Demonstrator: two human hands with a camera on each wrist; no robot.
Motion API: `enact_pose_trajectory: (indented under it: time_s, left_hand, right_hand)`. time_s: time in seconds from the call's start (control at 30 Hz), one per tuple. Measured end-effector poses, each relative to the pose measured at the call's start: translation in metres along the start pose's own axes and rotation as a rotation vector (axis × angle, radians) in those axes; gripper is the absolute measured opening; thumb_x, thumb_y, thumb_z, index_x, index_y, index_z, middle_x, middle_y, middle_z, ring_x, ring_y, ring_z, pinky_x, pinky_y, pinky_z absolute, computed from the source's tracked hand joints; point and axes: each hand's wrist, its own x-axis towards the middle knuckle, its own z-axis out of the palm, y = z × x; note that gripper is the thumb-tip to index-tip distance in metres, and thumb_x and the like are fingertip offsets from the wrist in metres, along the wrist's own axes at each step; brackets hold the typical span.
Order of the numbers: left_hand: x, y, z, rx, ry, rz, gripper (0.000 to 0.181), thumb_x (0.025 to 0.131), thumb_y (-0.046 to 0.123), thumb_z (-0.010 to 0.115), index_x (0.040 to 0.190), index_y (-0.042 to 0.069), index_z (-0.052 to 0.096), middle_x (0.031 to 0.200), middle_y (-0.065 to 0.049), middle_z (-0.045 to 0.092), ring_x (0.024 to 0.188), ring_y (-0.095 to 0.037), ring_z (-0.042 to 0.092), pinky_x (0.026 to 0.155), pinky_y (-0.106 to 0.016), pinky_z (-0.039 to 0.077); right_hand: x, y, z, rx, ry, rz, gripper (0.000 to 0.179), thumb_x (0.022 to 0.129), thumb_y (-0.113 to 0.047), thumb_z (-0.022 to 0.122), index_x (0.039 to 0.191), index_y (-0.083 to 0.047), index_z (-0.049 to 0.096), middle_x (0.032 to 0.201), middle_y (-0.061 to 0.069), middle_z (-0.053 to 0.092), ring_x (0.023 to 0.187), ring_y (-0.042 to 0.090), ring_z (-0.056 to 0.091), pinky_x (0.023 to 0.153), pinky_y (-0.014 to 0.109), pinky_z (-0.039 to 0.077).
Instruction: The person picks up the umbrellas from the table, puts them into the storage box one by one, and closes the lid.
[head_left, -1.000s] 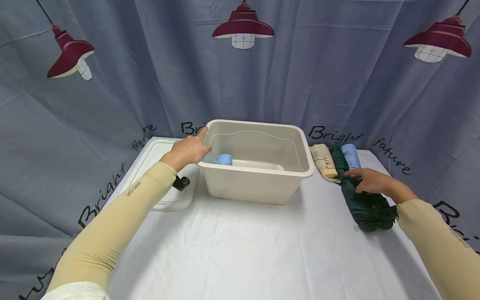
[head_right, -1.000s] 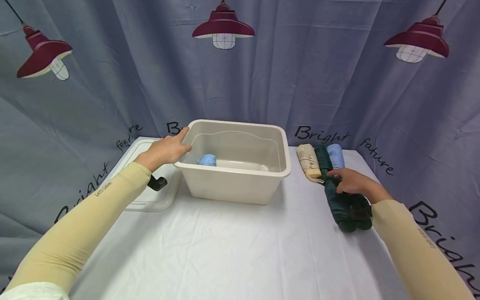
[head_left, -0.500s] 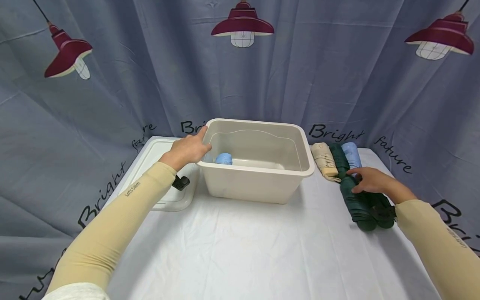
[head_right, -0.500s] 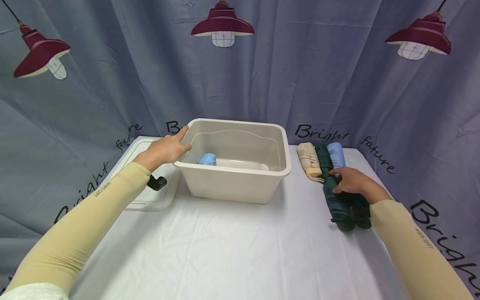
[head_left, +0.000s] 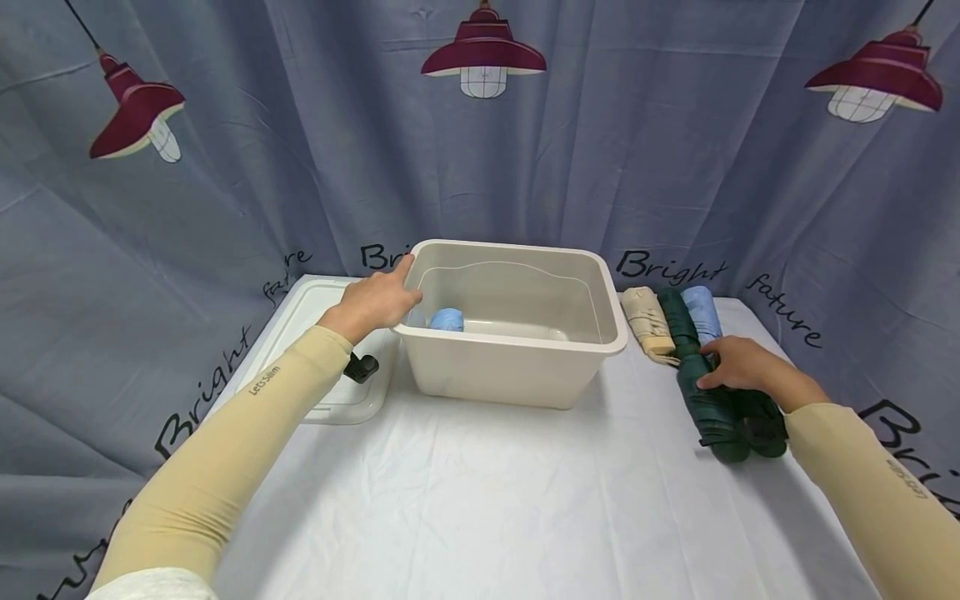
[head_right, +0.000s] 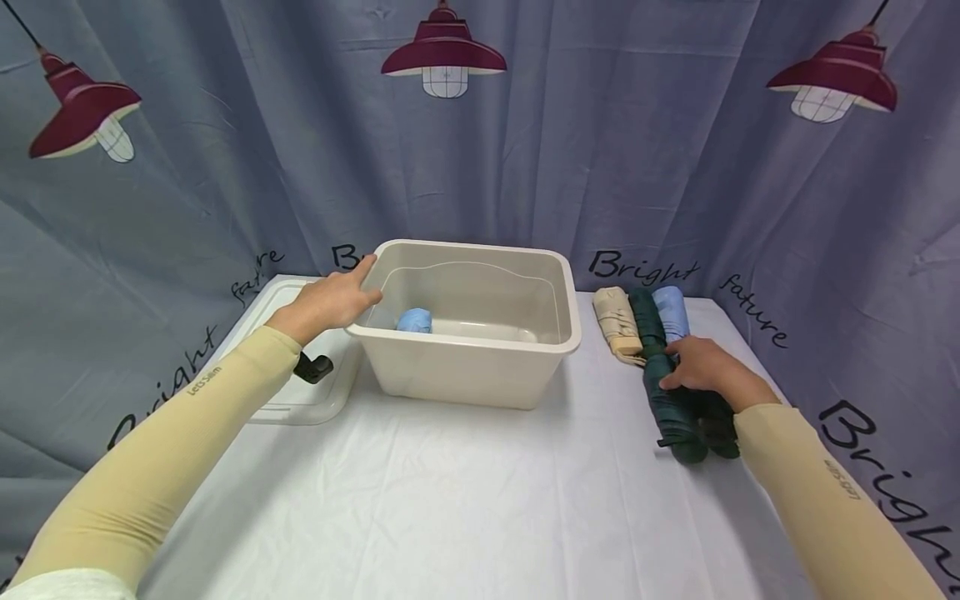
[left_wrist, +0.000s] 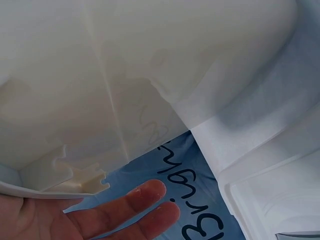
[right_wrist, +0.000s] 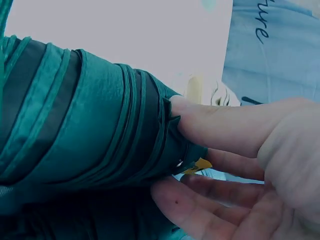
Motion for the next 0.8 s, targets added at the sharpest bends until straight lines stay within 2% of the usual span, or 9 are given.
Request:
enact_pose_trajectory:
  time_s: [0.23, 0.37, 0.47, 0.63, 0.8]
  left_hand:
    - [0.0003, -0.0006, 0.0005, -0.006, 0.008, 0.002, 0.077, 0.099, 0.046, 0.039, 0.164, 0.023, 0.003, 0.139, -0.018, 0.059, 0.108, -0.034, 0.065, 0.085, -0.054, 0.048]
    - [0.0007, -0.0004, 0.0014, -0.003, 0.003, -0.001, 0.077, 0.099, 0.045, 0.039, 0.164, 0.023, 0.003, 0.139, -0.018, 0.059, 0.107, -0.034, 0.066, 0.084, -0.053, 0.048]
    - [0.0009, -0.0003, 0.0016, 0.002, 0.005, -0.003, 0.077, 0.099, 0.046, 0.039, 0.164, 0.024, 0.003, 0.139, -0.018, 0.059, 0.105, -0.033, 0.066, 0.082, -0.052, 0.049]
    - [0.0015, -0.0006, 0.0022, 0.006, -0.009, -0.011, 0.077, 0.1, 0.045, 0.039, 0.164, 0.024, 0.001, 0.137, -0.018, 0.061, 0.1, -0.031, 0.067, 0.078, -0.049, 0.049]
    - [0.0018, -0.0005, 0.0008, 0.011, -0.001, -0.004, 0.077, 0.1, 0.045, 0.039, 0.164, 0.023, 0.002, 0.134, -0.019, 0.062, 0.098, -0.032, 0.067, 0.078, -0.05, 0.049]
  right_hand:
    - [0.0004, -0.0055, 0.0008, -0.008, -0.005, 0.003, 0.075, 0.084, -0.025, 0.08, 0.133, 0.021, 0.046, 0.113, 0.036, 0.06, 0.094, 0.038, 0.059, 0.092, 0.062, 0.048]
    - [-0.001, -0.0036, 0.0, 0.079, -0.075, 0.008, 0.079, 0.087, -0.026, 0.077, 0.137, 0.022, 0.04, 0.119, 0.04, 0.056, 0.09, 0.033, 0.064, 0.083, 0.051, 0.056]
    - [-0.0028, -0.0007, -0.001, 0.172, -0.125, 0.0, 0.08, 0.09, -0.025, 0.073, 0.141, 0.022, 0.034, 0.124, 0.042, 0.051, 0.094, 0.033, 0.066, 0.075, 0.043, 0.059]
    - [-0.0055, 0.002, -0.0035, 0.273, -0.174, -0.019, 0.077, 0.092, -0.018, 0.066, 0.146, 0.021, 0.028, 0.132, 0.043, 0.045, 0.103, 0.035, 0.063, 0.081, 0.045, 0.059]
    - [-0.0057, 0.0023, -0.0038, 0.301, -0.184, -0.056, 0.074, 0.093, -0.013, 0.065, 0.149, 0.017, 0.027, 0.129, 0.04, 0.046, 0.1, 0.031, 0.062, 0.084, 0.046, 0.058]
